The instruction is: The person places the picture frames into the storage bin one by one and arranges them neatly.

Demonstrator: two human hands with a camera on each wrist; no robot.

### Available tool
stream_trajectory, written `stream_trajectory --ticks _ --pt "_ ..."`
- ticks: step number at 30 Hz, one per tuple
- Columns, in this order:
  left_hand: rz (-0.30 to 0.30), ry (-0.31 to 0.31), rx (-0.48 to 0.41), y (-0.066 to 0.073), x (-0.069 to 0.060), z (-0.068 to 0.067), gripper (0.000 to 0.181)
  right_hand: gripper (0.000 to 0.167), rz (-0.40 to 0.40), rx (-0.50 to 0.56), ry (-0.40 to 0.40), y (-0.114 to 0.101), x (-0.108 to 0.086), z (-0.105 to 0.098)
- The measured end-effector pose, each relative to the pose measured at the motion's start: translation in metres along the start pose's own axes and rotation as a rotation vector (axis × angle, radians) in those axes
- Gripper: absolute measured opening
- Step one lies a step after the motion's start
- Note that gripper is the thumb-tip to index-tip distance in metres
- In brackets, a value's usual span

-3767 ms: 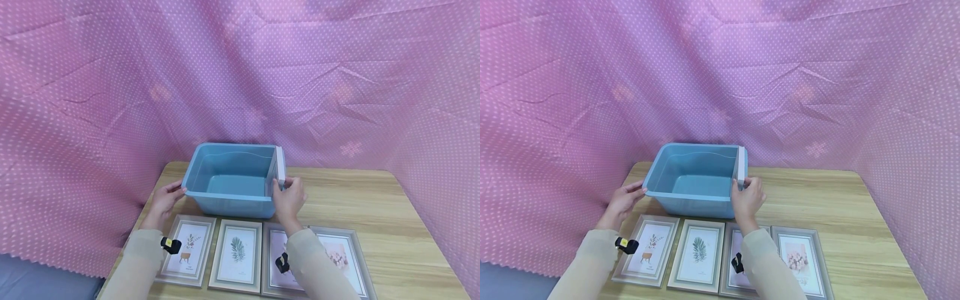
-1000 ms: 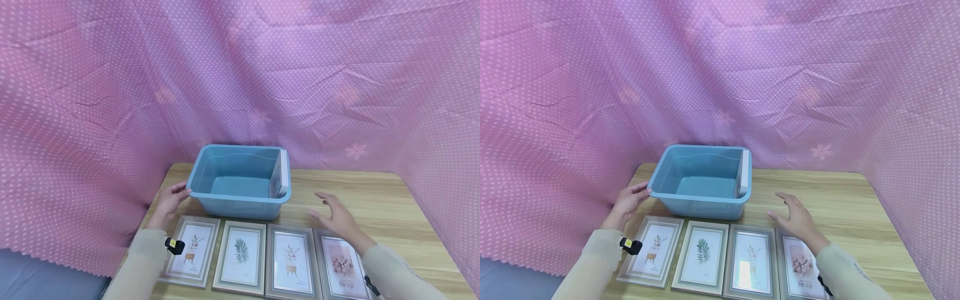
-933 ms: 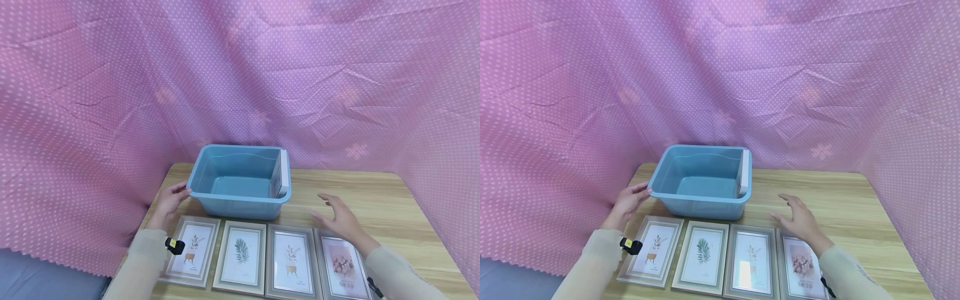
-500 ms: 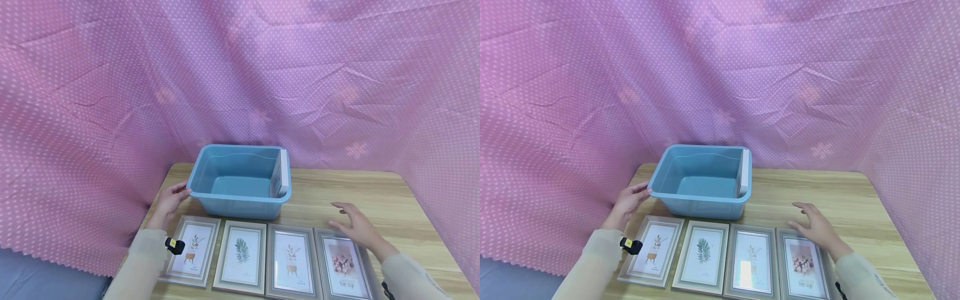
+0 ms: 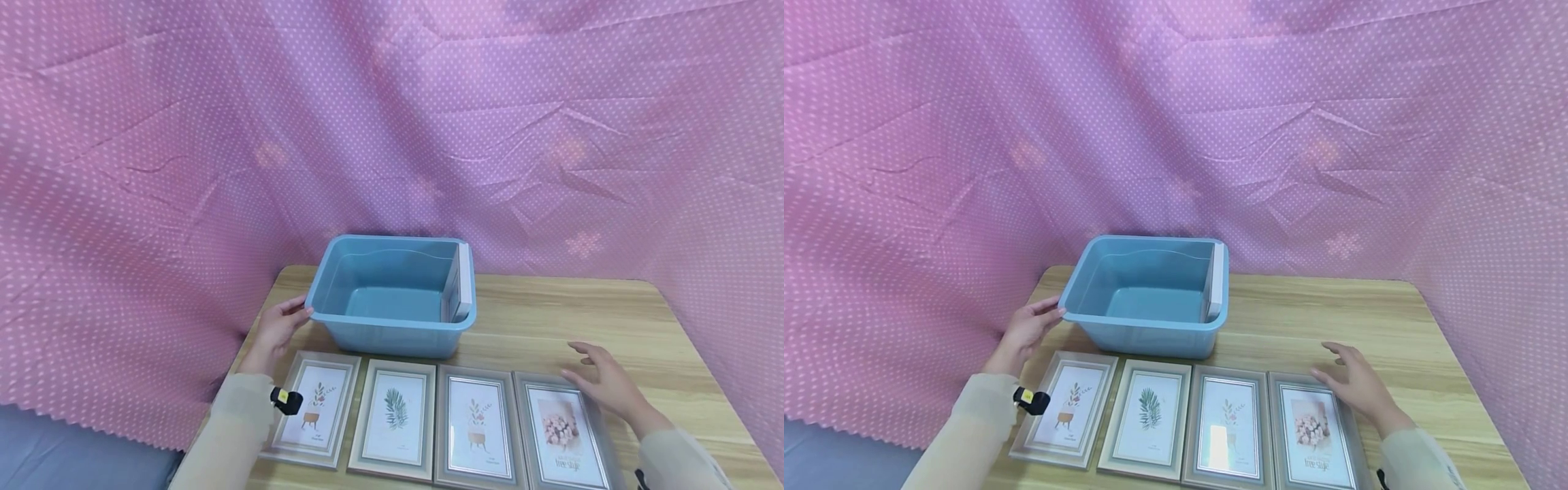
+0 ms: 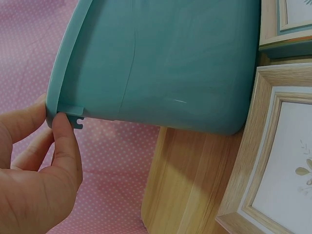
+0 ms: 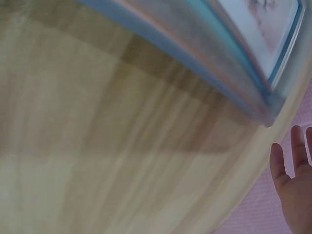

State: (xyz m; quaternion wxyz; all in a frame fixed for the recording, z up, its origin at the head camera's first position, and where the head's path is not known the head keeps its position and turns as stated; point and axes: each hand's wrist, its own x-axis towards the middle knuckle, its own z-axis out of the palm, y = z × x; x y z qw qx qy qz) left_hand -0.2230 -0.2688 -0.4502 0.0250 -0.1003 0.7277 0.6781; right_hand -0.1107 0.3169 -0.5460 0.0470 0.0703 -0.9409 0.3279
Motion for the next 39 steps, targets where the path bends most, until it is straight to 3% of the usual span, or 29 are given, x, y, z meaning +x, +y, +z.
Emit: stream_trajectory --ticks 9,17,26,39 --pt "-0.004 -0.009 -0.010 0.002 -0.001 0.001 0.049 0.078 0.136 0.037 -0.041 0.022 -0.011 -0.002" --pt "0.002 0.000 -0.021 0.002 -0.001 0.002 0.048 0.076 0.128 0.067 -0.034 0.034 -0.015 -0.002" --pt "-0.010 0.015 -0.006 0.003 -0.001 0.005 0.047 0.080 0.193 0.060 -0.084 0.038 -0.017 -0.007" --pt "-0.017 0.019 -0.001 0.005 -0.002 0.006 0.048 0.081 0.356 0.205 -0.190 0.046 -0.014 -0.008"
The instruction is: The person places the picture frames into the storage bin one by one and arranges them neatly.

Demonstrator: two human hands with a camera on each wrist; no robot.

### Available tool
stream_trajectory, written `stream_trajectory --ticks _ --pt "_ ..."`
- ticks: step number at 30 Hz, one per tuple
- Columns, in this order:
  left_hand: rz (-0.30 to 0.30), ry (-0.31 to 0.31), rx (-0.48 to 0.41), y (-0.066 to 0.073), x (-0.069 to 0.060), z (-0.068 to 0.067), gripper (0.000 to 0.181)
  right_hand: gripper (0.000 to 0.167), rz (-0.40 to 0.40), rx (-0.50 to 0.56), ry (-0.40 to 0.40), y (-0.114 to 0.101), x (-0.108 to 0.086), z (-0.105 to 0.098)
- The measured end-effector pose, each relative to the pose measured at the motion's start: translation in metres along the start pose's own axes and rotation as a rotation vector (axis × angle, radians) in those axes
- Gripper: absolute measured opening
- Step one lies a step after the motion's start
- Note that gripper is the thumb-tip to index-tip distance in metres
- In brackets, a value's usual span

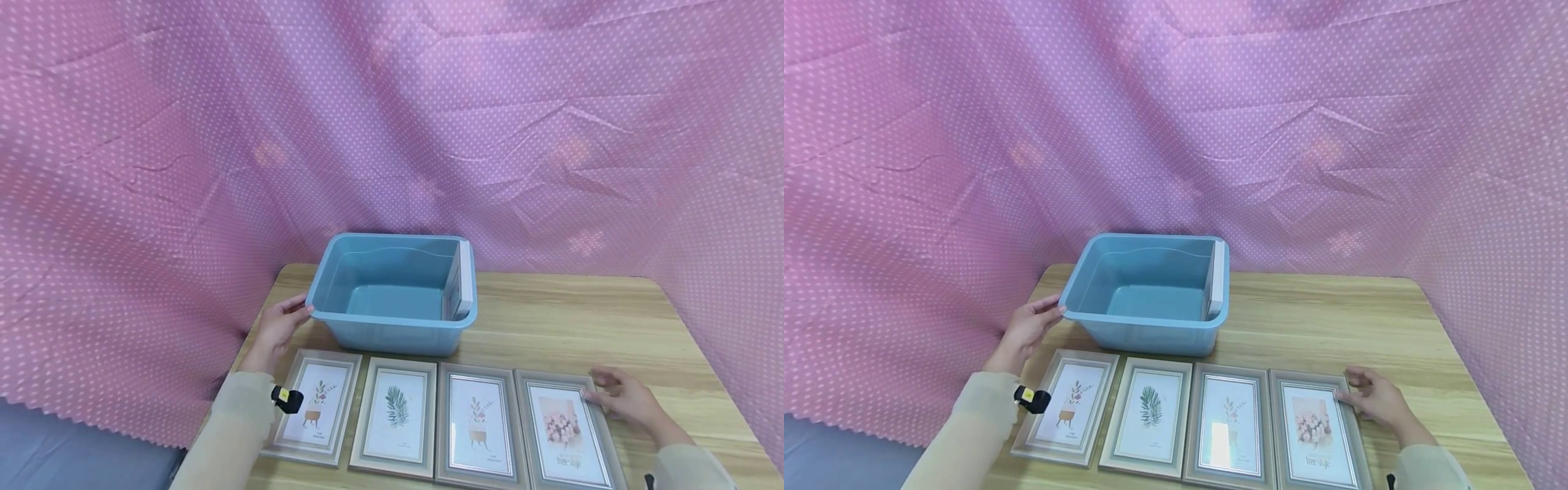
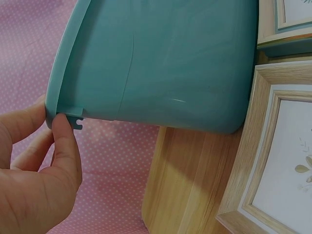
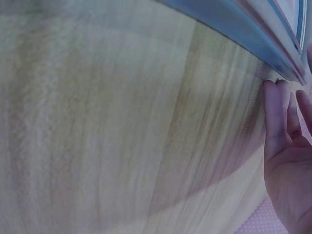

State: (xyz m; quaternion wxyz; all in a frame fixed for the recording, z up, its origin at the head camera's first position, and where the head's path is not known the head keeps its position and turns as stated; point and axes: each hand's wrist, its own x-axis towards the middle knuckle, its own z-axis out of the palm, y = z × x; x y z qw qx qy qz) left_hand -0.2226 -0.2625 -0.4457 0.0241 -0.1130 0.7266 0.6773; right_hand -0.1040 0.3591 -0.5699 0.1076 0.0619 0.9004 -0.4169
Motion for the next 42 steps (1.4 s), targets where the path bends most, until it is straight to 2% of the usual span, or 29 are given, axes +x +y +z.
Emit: stream_trajectory --ticks 14,29,36,42 --pt "0.004 0.005 0.022 0.000 0.000 0.000 0.047 0.071 0.078 0.070 -0.023 -0.009 0.001 0.003" --pt "-0.005 0.001 0.071 -0.001 -0.002 -0.001 0.046 0.060 0.044 0.136 -0.002 -0.005 -0.004 0.005" --pt "0.005 -0.004 0.089 -0.003 -0.001 -0.001 0.046 0.064 0.018 0.244 -0.047 -0.001 -0.008 -0.001" --pt "0.017 -0.003 0.081 -0.003 -0.002 -0.002 0.047 0.070 -0.001 0.273 -0.091 -0.002 -0.011 -0.010"
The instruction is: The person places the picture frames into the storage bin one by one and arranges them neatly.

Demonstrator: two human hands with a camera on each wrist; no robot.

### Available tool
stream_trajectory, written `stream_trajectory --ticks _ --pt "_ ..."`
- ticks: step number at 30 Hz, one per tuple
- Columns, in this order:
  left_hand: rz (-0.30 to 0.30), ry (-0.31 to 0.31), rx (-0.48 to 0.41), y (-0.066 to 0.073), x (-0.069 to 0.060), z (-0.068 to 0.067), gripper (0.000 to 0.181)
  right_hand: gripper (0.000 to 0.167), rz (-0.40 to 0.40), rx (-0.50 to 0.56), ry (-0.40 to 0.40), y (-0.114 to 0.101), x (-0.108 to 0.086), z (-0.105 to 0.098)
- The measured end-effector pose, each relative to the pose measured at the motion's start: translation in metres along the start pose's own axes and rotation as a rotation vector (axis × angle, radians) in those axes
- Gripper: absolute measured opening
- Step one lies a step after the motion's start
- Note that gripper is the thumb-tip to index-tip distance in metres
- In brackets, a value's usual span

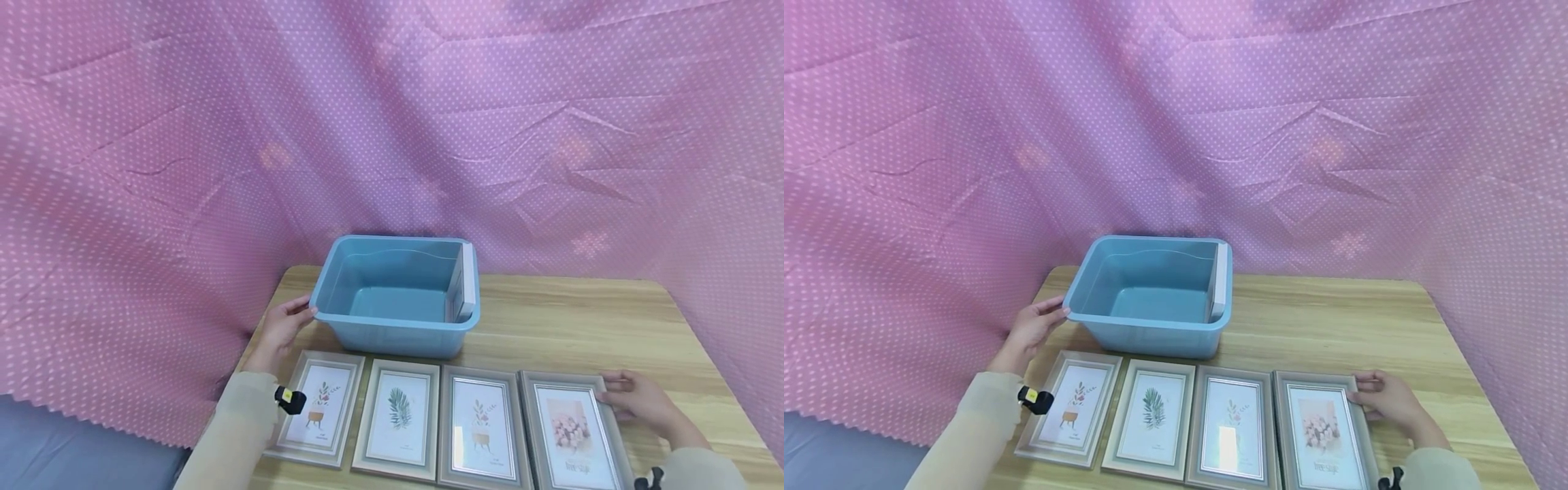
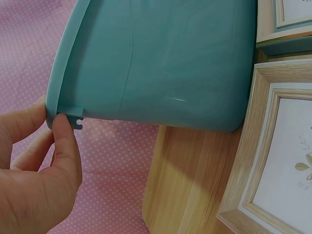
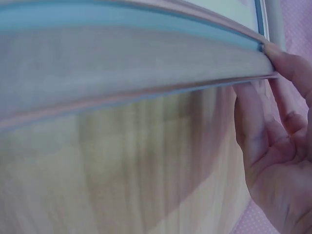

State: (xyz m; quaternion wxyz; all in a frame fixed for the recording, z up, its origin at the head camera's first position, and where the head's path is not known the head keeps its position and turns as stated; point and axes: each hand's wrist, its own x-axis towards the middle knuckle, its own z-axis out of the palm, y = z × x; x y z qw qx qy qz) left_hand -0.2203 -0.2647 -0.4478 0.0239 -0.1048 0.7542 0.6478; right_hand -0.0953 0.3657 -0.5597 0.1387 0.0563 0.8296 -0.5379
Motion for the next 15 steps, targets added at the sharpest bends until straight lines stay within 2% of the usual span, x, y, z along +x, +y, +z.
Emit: stream_trajectory --ticks 11,15 --pt "0.012 -0.005 -0.002 -0.002 0.001 -0.003 0.046 0.069 -0.027 0.032 -0.071 -0.006 -0.005 -0.011" --pt "0.011 -0.002 -0.010 -0.003 0.001 -0.003 0.047 0.067 -0.029 0.007 -0.088 -0.012 -0.005 -0.016"
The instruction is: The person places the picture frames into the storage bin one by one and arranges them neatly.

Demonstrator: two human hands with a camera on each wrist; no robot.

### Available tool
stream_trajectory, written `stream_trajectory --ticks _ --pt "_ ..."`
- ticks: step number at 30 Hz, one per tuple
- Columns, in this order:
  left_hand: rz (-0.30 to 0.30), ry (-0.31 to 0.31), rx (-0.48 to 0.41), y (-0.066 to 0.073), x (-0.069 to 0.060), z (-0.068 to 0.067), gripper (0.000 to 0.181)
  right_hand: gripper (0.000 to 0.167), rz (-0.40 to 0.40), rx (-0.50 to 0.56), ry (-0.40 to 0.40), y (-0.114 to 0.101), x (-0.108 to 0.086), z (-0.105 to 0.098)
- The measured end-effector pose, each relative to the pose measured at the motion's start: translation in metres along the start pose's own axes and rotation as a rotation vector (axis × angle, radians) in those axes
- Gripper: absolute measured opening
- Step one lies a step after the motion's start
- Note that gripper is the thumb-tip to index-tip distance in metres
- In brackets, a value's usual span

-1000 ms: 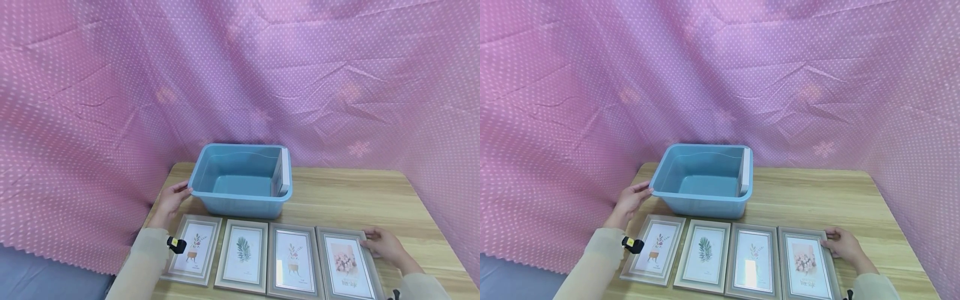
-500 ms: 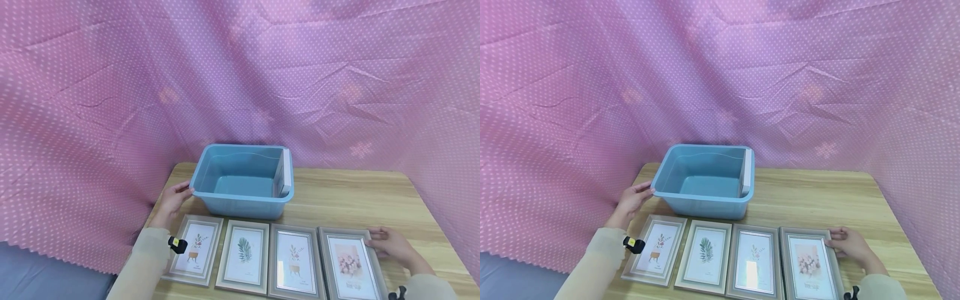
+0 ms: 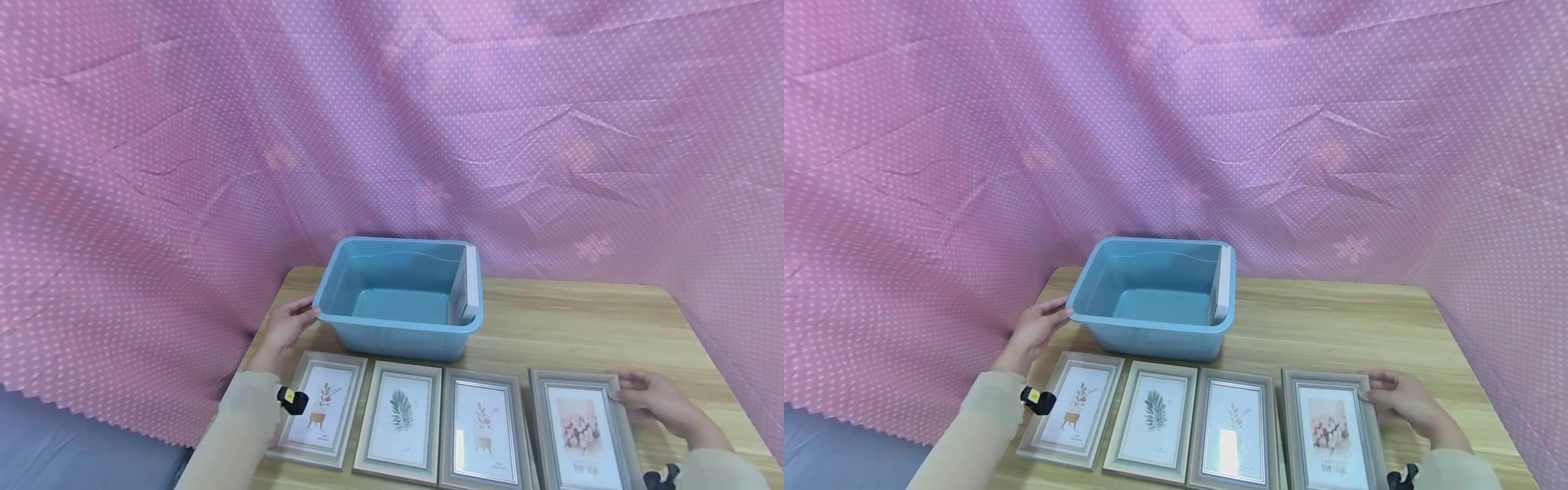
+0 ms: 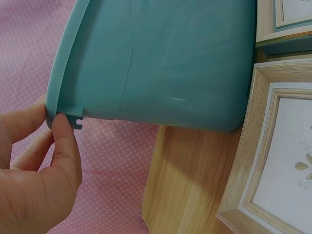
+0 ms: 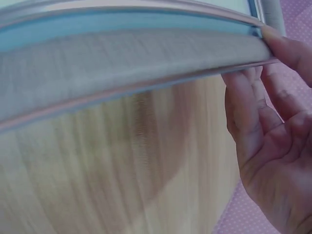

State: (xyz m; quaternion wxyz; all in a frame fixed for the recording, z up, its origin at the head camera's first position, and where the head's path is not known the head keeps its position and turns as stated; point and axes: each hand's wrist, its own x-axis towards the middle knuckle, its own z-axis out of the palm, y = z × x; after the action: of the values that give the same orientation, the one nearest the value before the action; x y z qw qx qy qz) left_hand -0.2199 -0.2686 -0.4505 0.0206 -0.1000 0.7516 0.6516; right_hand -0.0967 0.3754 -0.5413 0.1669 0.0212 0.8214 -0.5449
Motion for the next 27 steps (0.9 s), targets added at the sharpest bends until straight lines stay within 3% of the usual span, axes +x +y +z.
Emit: stream_trajectory --ticks 10,19,27 --pt "0.014 -0.001 0.005 -0.001 0.003 0.000 0.047 0.062 -0.052 0.004 0.025 -0.021 0.002 -0.007" --pt "0.002 -0.006 -0.033 0.002 0.002 0.002 0.048 0.061 -0.097 -0.032 0.104 -0.036 0.006 -0.012" --pt "0.007 0.004 -0.056 0.003 0.003 0.003 0.047 0.061 -0.159 -0.063 0.176 -0.058 0.002 -0.030"
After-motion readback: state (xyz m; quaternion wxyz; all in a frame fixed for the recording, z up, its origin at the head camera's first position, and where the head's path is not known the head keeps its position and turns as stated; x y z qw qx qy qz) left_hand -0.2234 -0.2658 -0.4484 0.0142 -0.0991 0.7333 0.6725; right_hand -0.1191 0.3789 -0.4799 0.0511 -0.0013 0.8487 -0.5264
